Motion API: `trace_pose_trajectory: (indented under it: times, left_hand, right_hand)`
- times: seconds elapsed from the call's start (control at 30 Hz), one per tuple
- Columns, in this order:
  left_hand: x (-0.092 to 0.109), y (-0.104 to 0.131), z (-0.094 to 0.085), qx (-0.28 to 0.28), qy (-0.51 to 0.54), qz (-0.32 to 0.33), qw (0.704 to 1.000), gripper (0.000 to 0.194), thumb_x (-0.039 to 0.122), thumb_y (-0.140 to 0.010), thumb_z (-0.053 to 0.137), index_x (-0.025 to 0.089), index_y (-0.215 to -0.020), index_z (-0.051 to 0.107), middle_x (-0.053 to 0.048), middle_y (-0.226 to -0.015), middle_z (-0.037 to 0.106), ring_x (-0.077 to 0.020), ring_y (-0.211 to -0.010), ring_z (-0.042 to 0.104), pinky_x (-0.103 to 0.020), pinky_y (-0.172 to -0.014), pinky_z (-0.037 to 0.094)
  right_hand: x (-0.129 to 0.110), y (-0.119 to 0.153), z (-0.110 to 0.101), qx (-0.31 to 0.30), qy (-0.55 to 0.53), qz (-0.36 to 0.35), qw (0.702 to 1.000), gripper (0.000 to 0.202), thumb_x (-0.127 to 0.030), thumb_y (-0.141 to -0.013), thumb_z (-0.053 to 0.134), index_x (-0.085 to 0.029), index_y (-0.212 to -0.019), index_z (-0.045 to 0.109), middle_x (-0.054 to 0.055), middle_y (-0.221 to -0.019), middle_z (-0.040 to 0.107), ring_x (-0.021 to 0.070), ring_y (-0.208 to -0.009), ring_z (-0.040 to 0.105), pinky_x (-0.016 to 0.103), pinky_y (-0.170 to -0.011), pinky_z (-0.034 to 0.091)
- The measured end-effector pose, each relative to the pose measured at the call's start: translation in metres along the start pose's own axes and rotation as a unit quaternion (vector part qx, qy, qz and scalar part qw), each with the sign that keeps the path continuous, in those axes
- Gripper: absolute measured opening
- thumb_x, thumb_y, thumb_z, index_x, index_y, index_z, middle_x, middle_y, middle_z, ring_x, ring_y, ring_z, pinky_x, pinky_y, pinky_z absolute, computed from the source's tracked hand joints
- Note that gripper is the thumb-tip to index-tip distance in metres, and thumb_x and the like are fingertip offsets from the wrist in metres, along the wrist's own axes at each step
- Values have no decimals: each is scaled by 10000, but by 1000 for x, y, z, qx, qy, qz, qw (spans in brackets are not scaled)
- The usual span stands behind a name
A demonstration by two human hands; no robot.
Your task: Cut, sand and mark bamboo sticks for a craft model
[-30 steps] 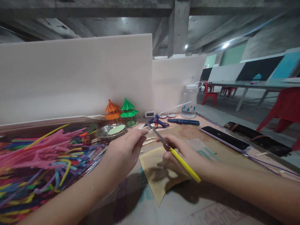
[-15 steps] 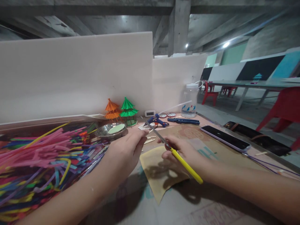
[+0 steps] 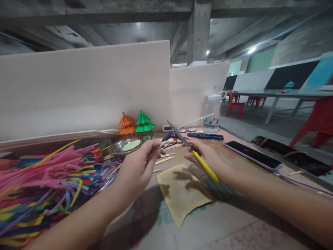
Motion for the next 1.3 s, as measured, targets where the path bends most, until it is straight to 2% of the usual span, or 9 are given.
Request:
trace_pose_trajectory:
  times: [0.1, 0.2, 0.33, 0.4, 0.47, 0.63, 0.83, 1.0, 1.3]
  left_hand:
    - [-2, -1, 0, -9, -12, -5, 1000, 160, 277, -1008, 463, 226, -1086, 593, -14, -952, 749, -151, -870, 715, -256, -754, 534]
    - [-11, -6, 5, -46, -83, -1, 995, 175, 259, -987, 484, 228, -1011, 655, -10, -935, 738, -157, -819, 687, -252, -700, 496]
    - [-46, -7, 29, -172, -206, -15, 963, 249, 221, -954, 472, 212, -916, 718, -44, -923, 736, -193, -827, 668, -272, -697, 473]
    - [-66, -3, 43, -225, -237, -31, 945, 257, 216, -931, 482, 213, -894, 736, -53, -925, 747, -210, -835, 674, -279, -699, 473]
    - [-78, 1, 52, -247, -245, -44, 936, 248, 206, -907, 499, 212, -892, 747, -61, -944, 759, -224, -853, 683, -283, -705, 474]
    - [-83, 6, 65, -258, -249, -53, 932, 258, 263, -921, 504, 209, -860, 749, -73, -930, 760, -237, -842, 686, -288, -684, 466]
    - [-99, 4, 61, -240, -264, -63, 932, 323, 258, -952, 430, 214, -993, 747, -83, -1030, 762, -253, -947, 688, -306, -782, 484]
    - [-115, 5, 63, -265, -264, -73, 924, 259, 259, -892, 509, 212, -922, 762, -70, -994, 773, -235, -902, 697, -286, -773, 498]
    - [-110, 4, 67, -289, -261, -73, 918, 247, 232, -867, 514, 210, -867, 760, -77, -985, 767, -248, -903, 695, -294, -768, 491]
  right_hand:
    - [35, -12, 2, -9, 110, 14, 994, 433, -509, -900, 589, -182, -1182, 630, 99, -998, 720, 246, -841, 640, 339, -728, 481]
    - [65, -18, 9, -33, 248, -2, 968, 478, -484, -903, 606, -212, -1296, 614, 131, -1232, 699, 304, -1040, 667, 363, -825, 491]
    - [87, -21, 16, -70, 298, 14, 952, 511, -512, -888, 621, -259, -1331, 617, 101, -1281, 697, 313, -1111, 661, 360, -844, 495]
    - [88, -22, 18, -82, 284, 22, 955, 494, -504, -900, 601, -278, -1340, 614, 79, -1273, 705, 303, -1089, 672, 349, -813, 496]
    - [87, -23, 18, -83, 279, 24, 956, 497, -495, -899, 599, -291, -1352, 603, 67, -1264, 712, 302, -1069, 681, 343, -780, 494]
    - [96, -24, 19, -80, 303, 43, 949, 518, -534, -876, 605, -269, -1320, 621, 78, -1235, 727, 339, -1067, 675, 359, -755, 485]
    - [98, -25, 21, -87, 304, 45, 948, 544, -548, -884, 586, -274, -1355, 595, 82, -1269, 711, 342, -1081, 671, 365, -773, 492]
    - [94, -24, 21, -94, 302, 48, 948, 559, -531, -891, 591, -269, -1384, 582, 90, -1278, 705, 342, -1101, 665, 375, -801, 500]
    - [91, -24, 21, -97, 285, 37, 953, 572, -506, -890, 618, -267, -1407, 572, 93, -1330, 676, 318, -1150, 641, 357, -876, 486]
Point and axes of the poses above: each hand's wrist, its own y-axis away from the middle knuckle, its own z-axis out of the palm, x = y × z, the point moved 9 cm from there along -y, towards the middle knuckle
